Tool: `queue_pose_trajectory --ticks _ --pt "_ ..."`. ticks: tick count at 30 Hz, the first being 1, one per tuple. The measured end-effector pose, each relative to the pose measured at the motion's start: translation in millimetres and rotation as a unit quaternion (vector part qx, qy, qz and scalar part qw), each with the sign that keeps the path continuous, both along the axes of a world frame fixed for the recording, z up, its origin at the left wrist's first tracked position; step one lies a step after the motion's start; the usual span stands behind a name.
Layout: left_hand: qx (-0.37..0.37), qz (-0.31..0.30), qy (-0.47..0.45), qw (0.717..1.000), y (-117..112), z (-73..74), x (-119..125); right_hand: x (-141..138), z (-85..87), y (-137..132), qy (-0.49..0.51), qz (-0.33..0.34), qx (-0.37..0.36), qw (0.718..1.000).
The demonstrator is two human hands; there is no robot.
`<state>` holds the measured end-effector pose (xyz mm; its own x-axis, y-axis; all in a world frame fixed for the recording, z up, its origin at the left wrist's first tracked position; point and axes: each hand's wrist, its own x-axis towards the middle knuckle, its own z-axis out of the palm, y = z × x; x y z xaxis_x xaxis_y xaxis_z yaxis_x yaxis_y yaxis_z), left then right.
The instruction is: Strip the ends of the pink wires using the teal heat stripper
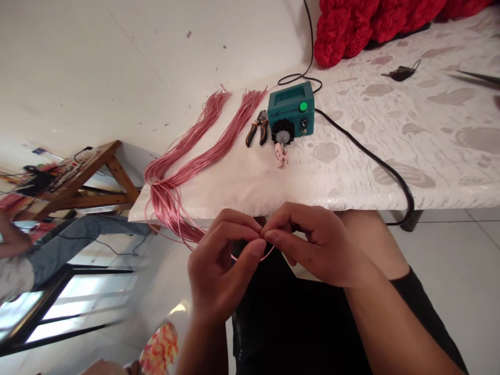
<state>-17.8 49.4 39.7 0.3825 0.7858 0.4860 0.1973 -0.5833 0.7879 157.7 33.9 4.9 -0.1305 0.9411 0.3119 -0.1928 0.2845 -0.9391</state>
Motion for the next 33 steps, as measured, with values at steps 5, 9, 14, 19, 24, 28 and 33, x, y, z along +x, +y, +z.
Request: queue_pose_trajectory --ticks 5,9,14,19,24,28,33 --pt "-0.270 -0.068 -0.075 0.958 3.0 -5.3 -5.7 0.4 3.1 -1.9 -0.018 0.012 -0.005 1.000" --pt "-0.381 -0.144 -0.055 0.912 6.9 -8.4 -17.4 -0.3 4.9 -2.8 -0.008 0.057 -0.007 0.998" --pt "-0.423 -0.187 -0.055 0.885 10.6 -15.6 -27.1 0.3 7.1 -3.9 -0.052 0.051 0.017 0.997" --pt "-0.453 -0.190 -0.079 0.867 9.5 -26.0 -28.7 1.3 11.7 -5.3 -0.115 0.052 0.011 0.992" --pt "-0.473 -0.189 -0.098 0.855 7.4 -29.0 -28.6 5.8 21.2 -8.0 -0.163 0.065 0.007 0.984" --pt "-0.481 -0.197 -0.096 0.849 5.6 -25.2 -27.9 8.0 33.0 -10.6 -0.219 0.053 0.020 0.974" --pt "-0.480 -0.227 -0.085 0.843 5.5 -23.8 -29.1 6.1 40.7 -12.8 -0.263 0.034 0.040 0.963"
